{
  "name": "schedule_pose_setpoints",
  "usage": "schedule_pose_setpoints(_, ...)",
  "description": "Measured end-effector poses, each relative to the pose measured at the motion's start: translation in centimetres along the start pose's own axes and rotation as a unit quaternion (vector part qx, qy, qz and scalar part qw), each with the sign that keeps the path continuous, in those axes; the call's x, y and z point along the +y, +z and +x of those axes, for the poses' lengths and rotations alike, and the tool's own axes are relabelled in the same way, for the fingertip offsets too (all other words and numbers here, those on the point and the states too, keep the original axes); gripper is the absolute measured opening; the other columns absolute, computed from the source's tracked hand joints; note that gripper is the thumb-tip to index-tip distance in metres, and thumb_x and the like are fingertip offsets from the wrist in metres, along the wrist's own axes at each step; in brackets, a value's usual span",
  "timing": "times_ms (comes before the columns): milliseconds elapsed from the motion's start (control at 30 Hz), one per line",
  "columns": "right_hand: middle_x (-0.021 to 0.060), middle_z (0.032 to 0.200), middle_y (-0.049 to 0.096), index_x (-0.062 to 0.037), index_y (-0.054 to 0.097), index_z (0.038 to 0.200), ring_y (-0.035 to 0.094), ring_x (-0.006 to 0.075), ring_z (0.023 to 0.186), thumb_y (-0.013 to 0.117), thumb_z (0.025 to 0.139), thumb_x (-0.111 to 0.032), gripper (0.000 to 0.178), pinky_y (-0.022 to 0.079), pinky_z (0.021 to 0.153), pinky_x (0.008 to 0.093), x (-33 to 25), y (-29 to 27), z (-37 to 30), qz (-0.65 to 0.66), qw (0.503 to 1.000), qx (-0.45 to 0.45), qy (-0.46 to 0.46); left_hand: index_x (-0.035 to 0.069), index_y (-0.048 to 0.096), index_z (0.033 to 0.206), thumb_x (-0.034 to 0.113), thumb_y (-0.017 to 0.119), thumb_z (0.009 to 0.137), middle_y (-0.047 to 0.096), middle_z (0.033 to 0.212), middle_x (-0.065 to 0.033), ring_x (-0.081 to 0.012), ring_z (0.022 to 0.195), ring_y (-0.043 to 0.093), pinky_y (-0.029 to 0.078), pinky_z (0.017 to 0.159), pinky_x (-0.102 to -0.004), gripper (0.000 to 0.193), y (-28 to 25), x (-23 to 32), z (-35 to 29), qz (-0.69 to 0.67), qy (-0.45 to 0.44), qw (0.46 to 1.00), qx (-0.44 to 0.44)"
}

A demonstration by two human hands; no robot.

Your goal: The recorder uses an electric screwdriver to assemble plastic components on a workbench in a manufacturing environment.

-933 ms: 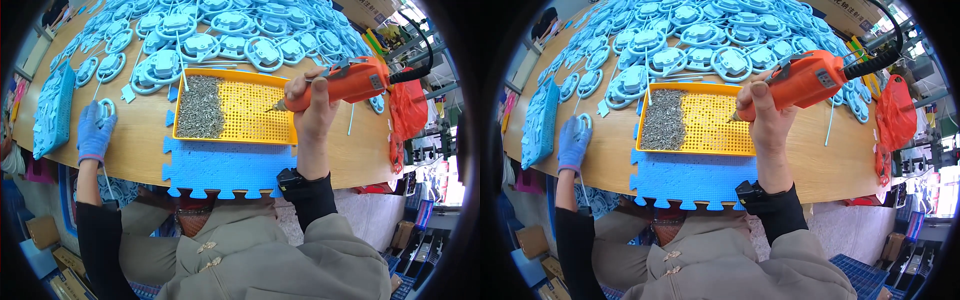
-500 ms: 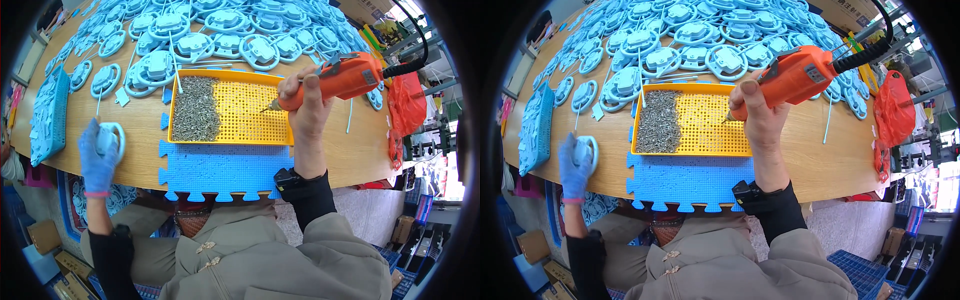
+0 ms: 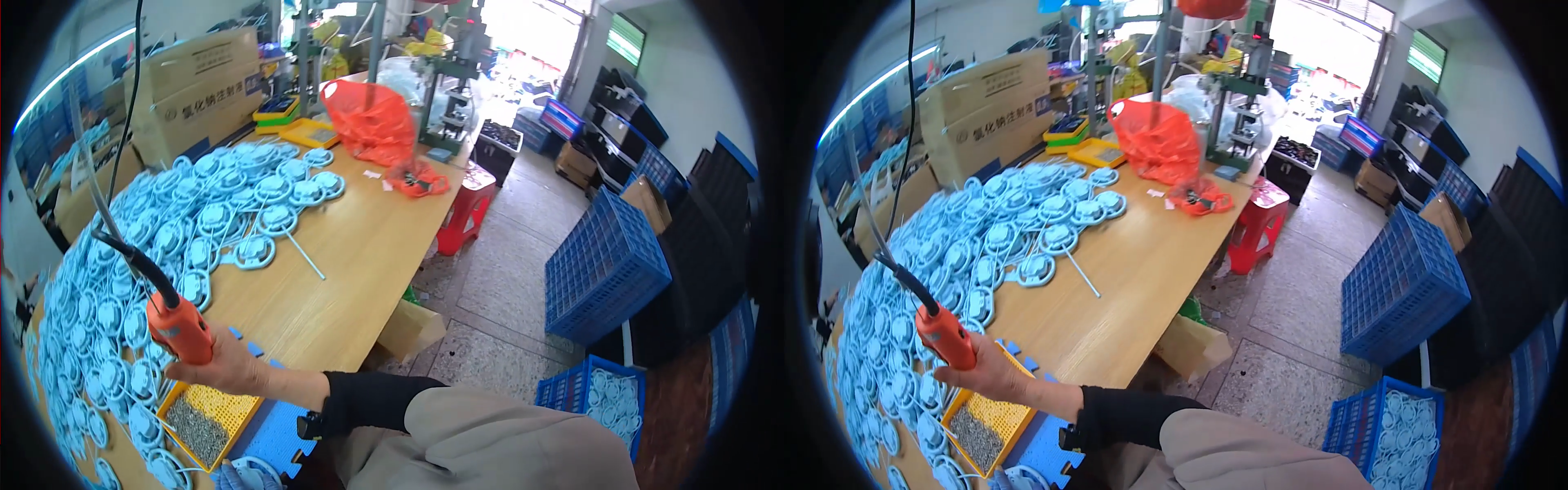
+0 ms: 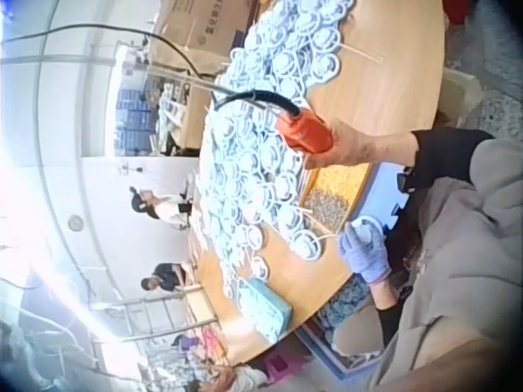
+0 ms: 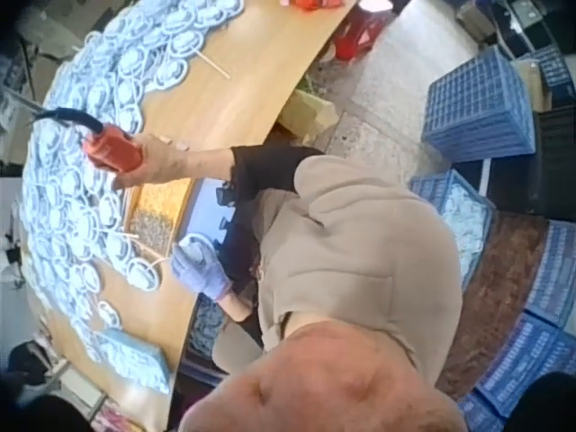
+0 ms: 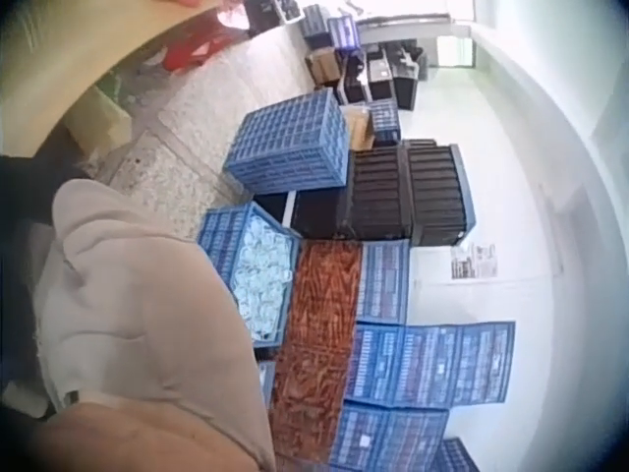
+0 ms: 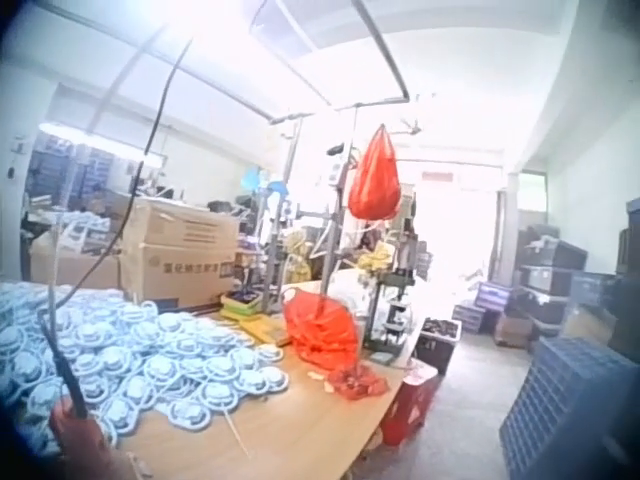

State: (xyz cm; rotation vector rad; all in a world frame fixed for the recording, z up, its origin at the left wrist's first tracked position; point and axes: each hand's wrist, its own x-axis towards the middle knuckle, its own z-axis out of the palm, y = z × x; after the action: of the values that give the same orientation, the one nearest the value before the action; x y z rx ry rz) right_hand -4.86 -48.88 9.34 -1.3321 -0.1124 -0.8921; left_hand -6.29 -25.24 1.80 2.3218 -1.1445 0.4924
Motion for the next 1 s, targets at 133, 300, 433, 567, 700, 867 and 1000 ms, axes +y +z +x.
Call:
schedule_pose_setpoints(133, -0.0020, 0.089, 0.051, -0.0035, 0.052, 0.110, 0.044, 0.0054, 0.081, 0.073, 0.080, -0.035, 0.048, 0.040, 0.070, 0.0244, -1.5, 1.1, -2.5, 0.009, 0.998, -0.026, 0.059, -0.001, 0.056, 0.119, 0.029, 0.071, 0.077, 0.062, 0.101, -0.0241, -0.0398, 0.091, 0.058, 0.048, 0.078, -0.0469, 0.054, 0.3, -0.5, 0.1, -0.038, 0.022, 0.999, -0.012)
schedule_pose_setpoints(300, -0.0036, 0.084, 0.049, -0.0029, 0.053, 0.106, 0.045, 0.0048, 0.078, 0.071, 0.081, -0.022, 0.035, 0.042, 0.070, 0.0241, -2.2, 3.3, -4.2, 0.024, 0.995, -0.057, 0.081, 0.001, 0.056, 0.120, 0.034, 0.073, 0.075, 0.062, 0.104, -0.0231, -0.0398, 0.094, 0.059, 0.047, 0.079, -0.0469, 0.059, 1.1, -0.7, 0.7, -0.034, 0.005, 0.999, -0.039)
schedule_pose_setpoints(433, -0.0043, 0.082, 0.049, -0.0037, 0.054, 0.103, 0.044, 0.0048, 0.077, 0.071, 0.081, -0.020, 0.032, 0.042, 0.069, 0.0240, -2.0, 3.8, -4.7, 0.044, 0.994, -0.062, 0.073, 0.001, 0.054, 0.120, 0.039, 0.072, 0.074, 0.062, 0.105, -0.0222, -0.0395, 0.094, 0.059, 0.046, 0.083, -0.0462, 0.063, 1.2, -1.0, 0.3, -0.024, 0.010, 1.000, -0.016)
schedule_pose_setpoints(567, -0.0037, 0.083, 0.050, -0.0037, 0.055, 0.102, 0.045, 0.0052, 0.077, 0.071, 0.082, -0.022, 0.031, 0.042, 0.070, 0.0243, -2.3, 4.1, -5.1, 0.042, 0.993, -0.074, 0.086, 0.001, 0.054, 0.120, 0.043, 0.071, 0.073, 0.062, 0.105, -0.0222, -0.0401, 0.094, 0.058, 0.046, 0.083, -0.0465, 0.066, 0.9, -0.5, 0.1, 0.008, 0.012, 1.000, 0.006)
schedule_pose_setpoints(700, -0.0028, 0.085, 0.052, -0.0029, 0.055, 0.102, 0.046, 0.0060, 0.079, 0.070, 0.082, -0.022, 0.032, 0.043, 0.071, 0.0251, -3.9, 4.1, -5.7, 0.039, 0.990, -0.088, 0.102, 0.001, 0.054, 0.119, 0.049, 0.070, 0.071, 0.062, 0.104, -0.0218, -0.0401, 0.095, 0.058, 0.046, 0.082, -0.0465, 0.071, 0.1, 0.0, 0.1, 0.043, -0.064, 0.997, -0.032)
schedule_pose_setpoints(867, -0.0011, 0.088, 0.053, -0.0023, 0.055, 0.106, 0.047, 0.0073, 0.082, 0.070, 0.081, -0.020, 0.034, 0.043, 0.074, 0.0262, -5.3, 4.5, -6.4, 0.036, 0.989, -0.093, 0.107, 0.003, 0.056, 0.118, 0.049, 0.070, 0.070, 0.062, 0.106, -0.0214, -0.0381, 0.096, 0.059, 0.047, 0.082, -0.0452, 0.067, -0.8, 0.5, 0.1, 0.022, -0.105, 0.992, -0.073)
schedule_pose_setpoints(1000, -0.0007, 0.092, 0.054, -0.0028, 0.056, 0.105, 0.048, 0.0071, 0.086, 0.073, 0.079, -0.019, 0.035, 0.042, 0.077, 0.0251, -4.2, 5.7, -7.0, 0.052, 0.986, -0.100, 0.120, 0.003, 0.057, 0.117, 0.043, 0.068, 0.074, 0.062, 0.110, -0.0200, -0.0361, 0.101, 0.058, 0.046, 0.086, -0.0420, 0.060, -1.7, 0.6, -0.2, -0.016, -0.099, 0.993, -0.058)
